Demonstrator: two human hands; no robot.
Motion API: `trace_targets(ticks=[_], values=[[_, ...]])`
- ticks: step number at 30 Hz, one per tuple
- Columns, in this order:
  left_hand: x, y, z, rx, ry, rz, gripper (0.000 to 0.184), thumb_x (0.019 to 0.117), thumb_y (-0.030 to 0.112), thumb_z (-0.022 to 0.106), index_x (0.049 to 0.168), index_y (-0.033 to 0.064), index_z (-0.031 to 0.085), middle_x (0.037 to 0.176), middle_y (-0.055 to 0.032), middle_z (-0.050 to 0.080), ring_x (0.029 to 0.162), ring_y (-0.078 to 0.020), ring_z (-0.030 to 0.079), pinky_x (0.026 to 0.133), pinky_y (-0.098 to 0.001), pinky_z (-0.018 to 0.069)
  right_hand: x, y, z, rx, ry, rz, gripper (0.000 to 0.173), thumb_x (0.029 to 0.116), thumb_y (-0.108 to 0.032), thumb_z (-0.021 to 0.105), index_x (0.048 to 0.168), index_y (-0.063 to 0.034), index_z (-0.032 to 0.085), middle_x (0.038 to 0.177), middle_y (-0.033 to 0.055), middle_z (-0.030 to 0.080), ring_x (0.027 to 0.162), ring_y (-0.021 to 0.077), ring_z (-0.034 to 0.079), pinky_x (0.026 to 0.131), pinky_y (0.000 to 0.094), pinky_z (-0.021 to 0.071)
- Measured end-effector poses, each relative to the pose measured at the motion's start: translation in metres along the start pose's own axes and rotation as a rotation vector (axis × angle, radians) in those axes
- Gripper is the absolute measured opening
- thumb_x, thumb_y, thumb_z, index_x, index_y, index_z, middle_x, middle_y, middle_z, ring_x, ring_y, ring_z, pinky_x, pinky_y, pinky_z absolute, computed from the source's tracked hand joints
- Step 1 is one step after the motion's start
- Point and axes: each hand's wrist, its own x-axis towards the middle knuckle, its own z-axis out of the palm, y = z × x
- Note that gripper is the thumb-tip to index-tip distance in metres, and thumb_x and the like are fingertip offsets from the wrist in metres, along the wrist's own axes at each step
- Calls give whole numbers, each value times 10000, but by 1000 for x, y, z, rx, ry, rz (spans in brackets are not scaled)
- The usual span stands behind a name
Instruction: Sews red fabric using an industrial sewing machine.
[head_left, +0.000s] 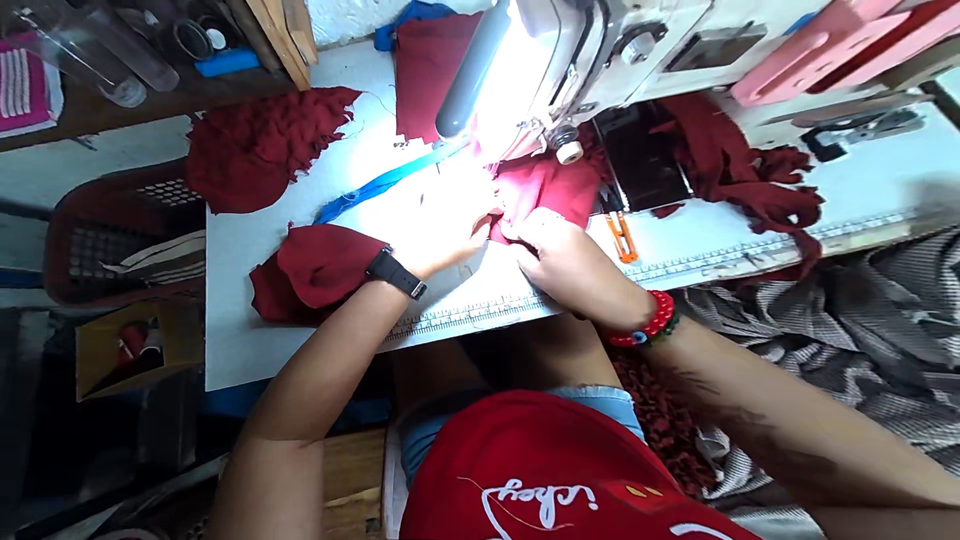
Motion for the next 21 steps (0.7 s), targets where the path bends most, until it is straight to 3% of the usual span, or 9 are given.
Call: trace_targets(ticks=[2, 5, 9, 10, 11, 13, 14, 17, 21], values=[[4, 2, -1, -29, -23, -46, 293, 991, 215, 554, 1191, 134, 752, 1265, -97, 707, 1246, -290, 623, 1064, -549, 444, 1, 4, -16, 160, -68, 119, 199, 951, -63, 646, 1139, -38, 707, 1026, 130, 678, 903, 258, 661, 790, 477, 557], [11, 4, 1, -18, 1, -47, 265, 994, 270, 591, 1124, 116, 763, 1190, -109, 724, 1167, -294, 660, 1001, -537, 490, -3, 3, -37, 421, -145, 266, 346, 946, -24, 682, 1275, -48, 578, 765, 80, 581, 601, 168, 536, 533, 328, 472], [13, -1, 4, -93, 75, -53, 223, 992, 222, 586, 1005, 103, 775, 1105, -91, 736, 1123, -246, 665, 1000, -488, 483, 0, -4, -48, 643, -231, 464, 407, 980, -61, 665, 1372, -73, 554, 731, 84, 606, 530, 129, 565, 504, 254, 499], [13, -2, 3, -146, 90, -66, 211, 994, 208, 597, 998, 96, 777, 1096, -84, 737, 1111, -226, 667, 1002, -460, 488, 0, -1, -46, 697, -229, 482, 314, 1008, -131, 650, 1314, -83, 601, 694, 68, 598, 510, 116, 569, 495, 237, 503], [12, -1, 3, -185, 91, -92, 213, 1000, 208, 602, 1009, 92, 781, 1112, -79, 741, 1118, -212, 670, 1012, -447, 490, 0, 4, -43, 718, -210, 487, 200, 1041, -242, 609, 1148, -83, 667, 623, 43, 568, 467, 97, 544, 460, 219, 476], [9, -1, 1, -214, 71, -147, 236, 1018, 238, 592, 1042, 103, 785, 1147, -64, 744, 1136, -192, 671, 1023, -446, 491, 3, 10, -36, 627, -177, 506, 443, 1084, -419, 496, 830, -83, 633, 532, 14, 468, 409, 77, 455, 407, 218, 392], [8, -1, 2, -212, 78, -148, 238, 1017, 249, 595, 1032, 107, 786, 1140, -65, 745, 1134, -197, 670, 1020, -454, 490, 8, 13, -33, 534, -144, 468, 477, 1084, -419, 498, 780, -79, 637, 526, 20, 475, 409, 83, 450, 406, 235, 387], [6, -3, 2, -187, 85, -138, 248, 1020, 263, 599, 1066, 116, 793, 1183, -70, 742, 1179, -213, 661, 1052, -472, 479, 20, 13, -30, 358, -80, 300, 227, 1015, -230, 661, 878, -68, 742, 748, 62, 638, 643, 144, 556, 626, 361, 467], [4, -3, 6, -168, 117, -142, 238, 1019, 279, 604, 1057, 144, 796, 1183, -39, 740, 1181, -193, 652, 1056, -480, 470, -3, 20, -14, 352, -1, 277, 130, 984, -206, 685, 921, -103, 731, 677, 45, 616, 553, 146, 552, 520, 336, 459]])
